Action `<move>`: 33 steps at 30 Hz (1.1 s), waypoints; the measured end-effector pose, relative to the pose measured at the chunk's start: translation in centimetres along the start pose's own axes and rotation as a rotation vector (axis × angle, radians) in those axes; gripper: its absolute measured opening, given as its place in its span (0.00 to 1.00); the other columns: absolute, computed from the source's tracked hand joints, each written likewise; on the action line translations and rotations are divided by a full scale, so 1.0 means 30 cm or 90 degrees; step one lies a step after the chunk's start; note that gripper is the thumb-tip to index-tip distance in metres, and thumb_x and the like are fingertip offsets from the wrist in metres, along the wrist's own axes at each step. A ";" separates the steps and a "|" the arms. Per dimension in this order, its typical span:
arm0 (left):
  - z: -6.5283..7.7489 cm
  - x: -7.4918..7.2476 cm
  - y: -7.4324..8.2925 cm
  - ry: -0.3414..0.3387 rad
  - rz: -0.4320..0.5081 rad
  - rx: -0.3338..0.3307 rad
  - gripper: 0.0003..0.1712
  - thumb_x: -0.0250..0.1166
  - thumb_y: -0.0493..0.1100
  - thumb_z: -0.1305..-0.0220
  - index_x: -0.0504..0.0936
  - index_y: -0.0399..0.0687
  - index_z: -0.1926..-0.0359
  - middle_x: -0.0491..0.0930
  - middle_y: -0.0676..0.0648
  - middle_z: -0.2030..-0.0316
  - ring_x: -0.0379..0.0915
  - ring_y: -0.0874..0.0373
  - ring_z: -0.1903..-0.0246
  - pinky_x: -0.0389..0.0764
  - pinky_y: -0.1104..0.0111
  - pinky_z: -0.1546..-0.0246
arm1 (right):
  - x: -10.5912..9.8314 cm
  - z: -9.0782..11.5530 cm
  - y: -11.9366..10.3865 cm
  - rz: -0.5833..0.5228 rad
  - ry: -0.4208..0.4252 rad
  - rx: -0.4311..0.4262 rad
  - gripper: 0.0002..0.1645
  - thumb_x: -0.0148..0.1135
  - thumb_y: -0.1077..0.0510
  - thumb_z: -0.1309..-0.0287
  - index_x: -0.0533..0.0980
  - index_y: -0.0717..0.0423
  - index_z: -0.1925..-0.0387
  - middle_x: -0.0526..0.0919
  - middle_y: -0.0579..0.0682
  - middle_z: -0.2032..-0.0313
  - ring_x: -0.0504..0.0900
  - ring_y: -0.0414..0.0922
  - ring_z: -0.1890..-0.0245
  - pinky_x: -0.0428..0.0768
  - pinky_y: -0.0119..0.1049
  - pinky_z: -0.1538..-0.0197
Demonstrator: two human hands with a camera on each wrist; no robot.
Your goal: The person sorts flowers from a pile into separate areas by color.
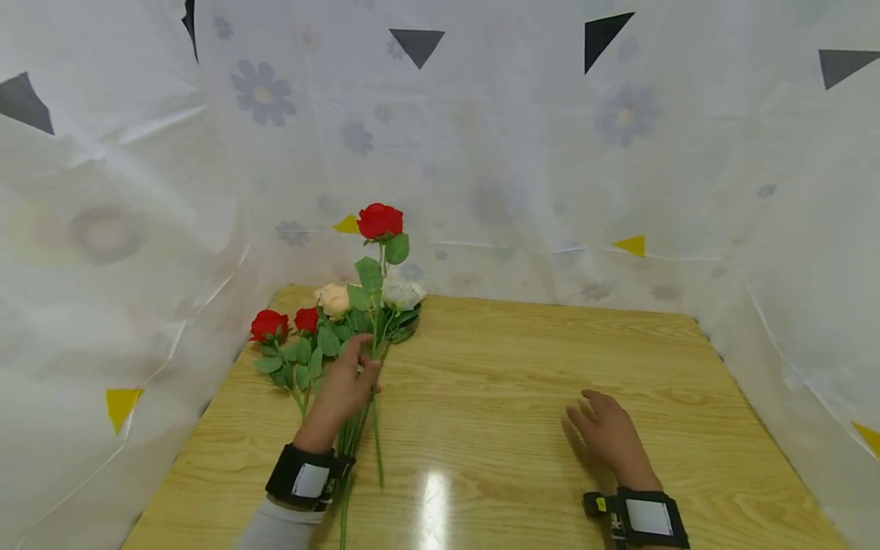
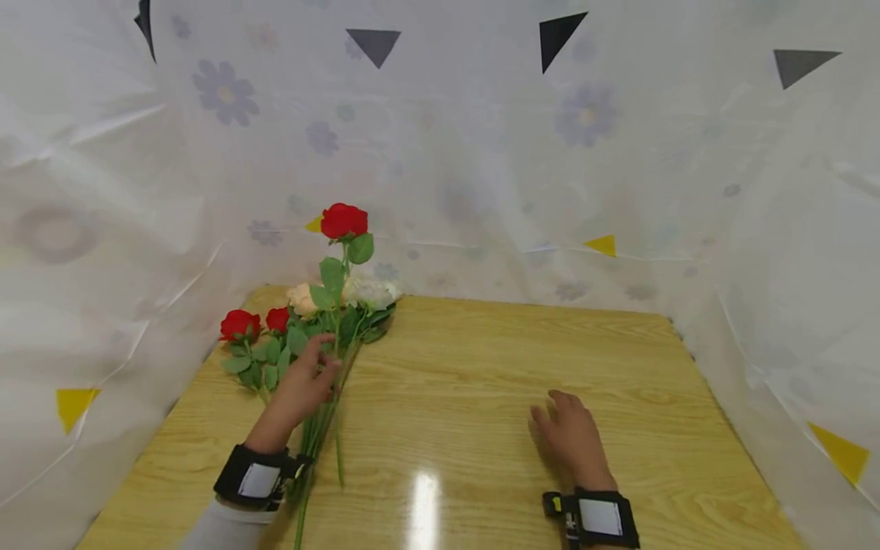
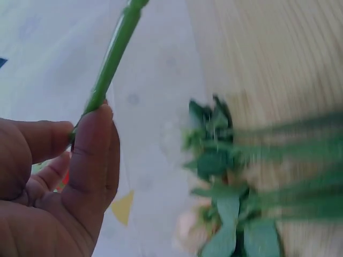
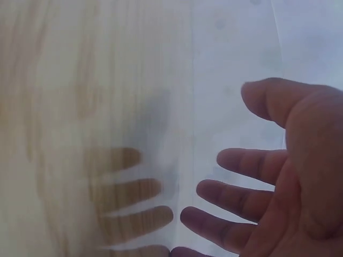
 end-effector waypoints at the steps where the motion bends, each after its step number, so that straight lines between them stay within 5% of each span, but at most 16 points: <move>1: -0.005 0.020 0.008 0.001 0.012 0.006 0.27 0.53 0.37 0.24 0.58 0.41 0.29 0.72 0.41 0.61 0.82 0.48 0.70 0.77 0.63 0.77 | -0.002 -0.001 -0.002 -0.015 0.009 0.005 0.40 0.52 0.42 0.27 0.64 0.73 0.33 0.65 0.76 0.37 0.70 0.71 0.41 0.70 0.64 0.44; 10: -0.018 0.188 0.102 -0.047 0.109 0.046 0.25 0.53 0.37 0.24 0.61 0.44 0.30 0.72 0.43 0.62 0.81 0.51 0.71 0.80 0.64 0.75 | -0.024 -0.031 -0.057 -0.171 0.076 0.022 0.40 0.48 0.37 0.28 0.63 0.63 0.30 0.67 0.66 0.34 0.68 0.64 0.37 0.73 0.61 0.45; 14: -0.017 0.254 0.125 -0.073 0.115 0.058 0.24 0.53 0.38 0.24 0.62 0.44 0.31 0.73 0.44 0.62 0.81 0.50 0.71 0.80 0.65 0.75 | -0.018 -0.049 -0.115 -0.276 0.097 0.035 0.33 0.52 0.42 0.28 0.66 0.58 0.32 0.72 0.60 0.40 0.74 0.57 0.41 0.77 0.51 0.47; 21: -0.012 0.348 0.143 -0.067 0.116 0.083 0.22 0.53 0.41 0.23 0.63 0.43 0.33 0.73 0.48 0.64 0.81 0.52 0.72 0.76 0.66 0.78 | 0.027 -0.086 -0.264 -0.462 0.064 0.020 0.26 0.56 0.52 0.28 0.65 0.58 0.35 0.71 0.57 0.46 0.76 0.55 0.48 0.81 0.37 0.54; 33: 0.018 0.473 0.175 -0.080 0.072 0.116 0.20 0.57 0.38 0.26 0.67 0.44 0.37 0.74 0.52 0.71 0.81 0.53 0.77 0.73 0.70 0.81 | 0.100 -0.114 -0.487 -0.517 0.017 -0.047 0.21 0.59 0.62 0.32 0.69 0.59 0.41 0.73 0.61 0.50 0.80 0.51 0.58 0.82 0.41 0.58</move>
Point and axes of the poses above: each hand's wrist, its own z-axis away from the middle knuckle, its own x-axis out of the palm, y = z × x, the point moved 9 cm from there along -z, towards the middle knuckle
